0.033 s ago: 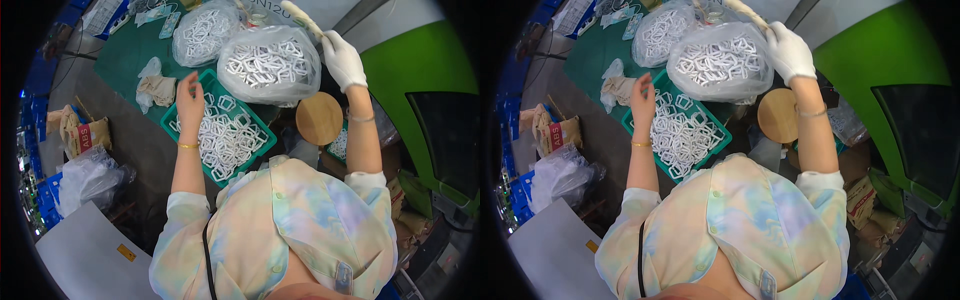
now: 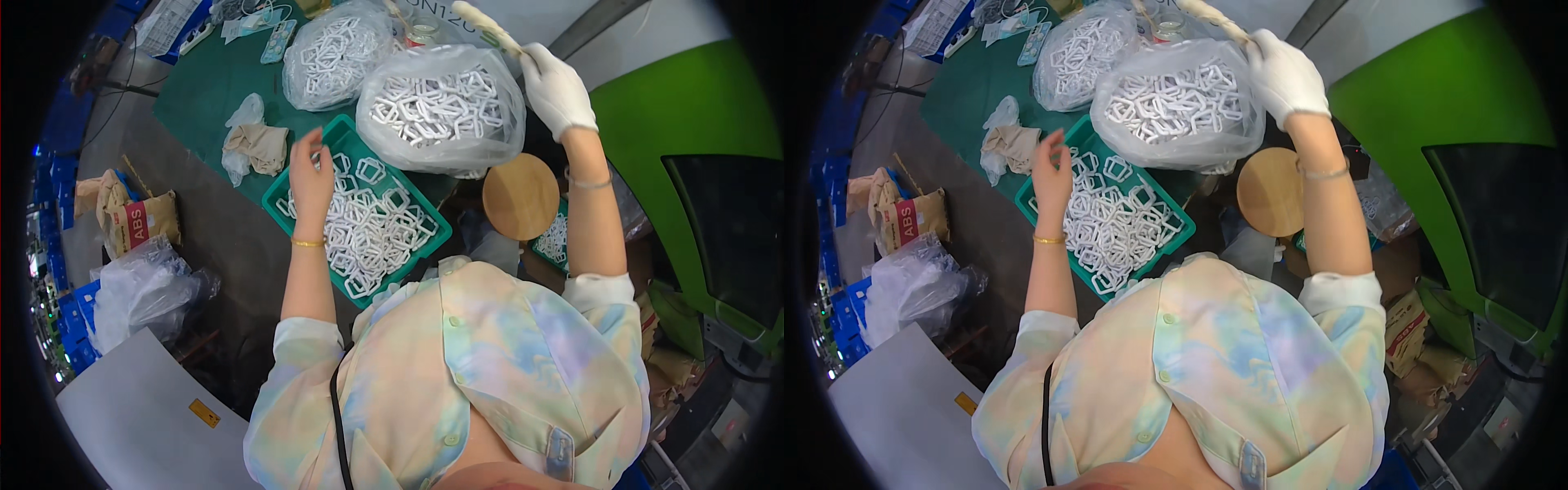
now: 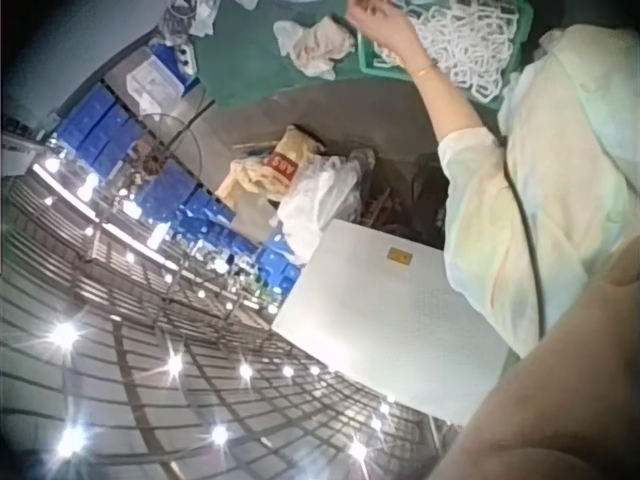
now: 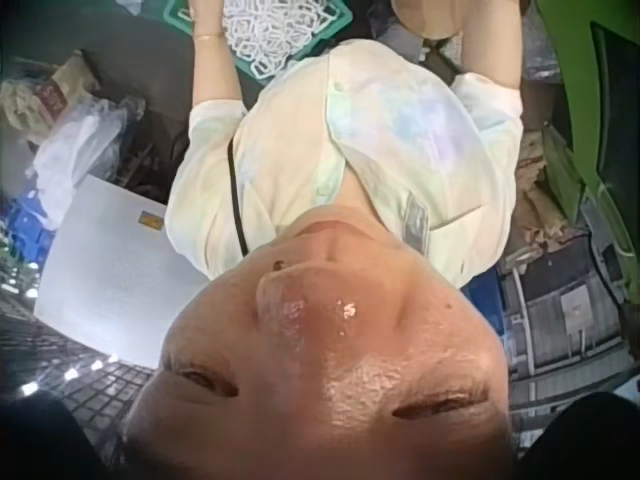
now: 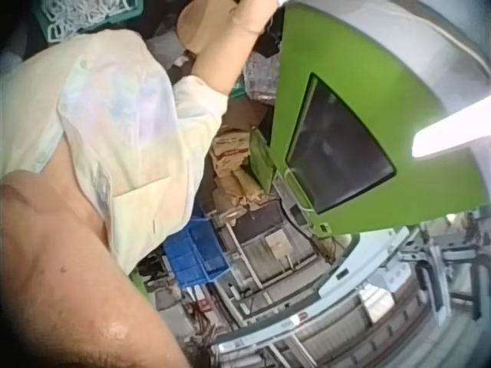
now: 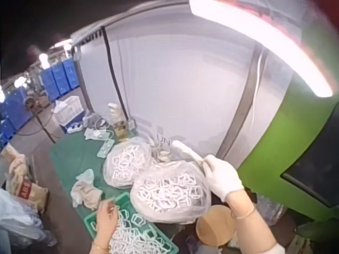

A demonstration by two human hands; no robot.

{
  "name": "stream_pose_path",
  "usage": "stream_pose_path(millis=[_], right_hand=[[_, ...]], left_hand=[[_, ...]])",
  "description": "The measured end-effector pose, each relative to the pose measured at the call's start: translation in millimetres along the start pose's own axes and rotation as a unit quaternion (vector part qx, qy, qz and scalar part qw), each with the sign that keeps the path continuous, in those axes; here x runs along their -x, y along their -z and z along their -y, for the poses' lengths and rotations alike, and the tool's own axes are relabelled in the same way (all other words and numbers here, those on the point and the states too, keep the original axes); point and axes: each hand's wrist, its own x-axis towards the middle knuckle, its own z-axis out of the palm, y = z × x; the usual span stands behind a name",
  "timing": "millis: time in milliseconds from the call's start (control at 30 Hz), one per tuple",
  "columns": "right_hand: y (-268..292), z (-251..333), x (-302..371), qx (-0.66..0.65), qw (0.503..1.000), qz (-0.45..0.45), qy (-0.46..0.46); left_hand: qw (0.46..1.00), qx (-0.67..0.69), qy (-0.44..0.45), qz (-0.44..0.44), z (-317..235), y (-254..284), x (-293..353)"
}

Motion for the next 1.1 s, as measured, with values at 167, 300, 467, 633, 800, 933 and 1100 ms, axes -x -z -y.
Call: stream_pose_path(millis=[167,300,467,633,800,933,1100], right_hand=[[-23.0,22.9,-81.9,0.164,0.984,0.052,0.041],[-48.7,39.4,-120.8,0.224,0.967,0.111,0.052],[-86.9,49.6,-152.5,0.274,0.945,0.171,0.061],[-110.6,53.4,-169.6,0.308,0.928,0.208,0.034],[-124.0,58.6,-187.1,0.353,0.906,0.227,0.049],[-137.6,56.8,-197.5,0.359,0.904,0.221,0.068],[-144.5,58.4,-200.5,0.374,0.896,0.226,0.082]], left_hand=[[0.969,-0.244,0.044,0.008,64.5,-13.7,58.1],[0.945,-0.325,0.014,-0.022,73.0,-25.9,79.0],[0.946,-0.321,0.042,-0.012,63.9,-35.0,72.7],[0.951,-0.304,0.048,-0.004,56.1,-36.1,70.4],[0.956,-0.290,0.047,-0.014,55.3,-34.7,67.6],[0.955,-0.291,0.052,-0.009,54.6,-34.4,63.8],[0.956,-0.287,0.051,-0.014,52.0,-32.8,62.0]])
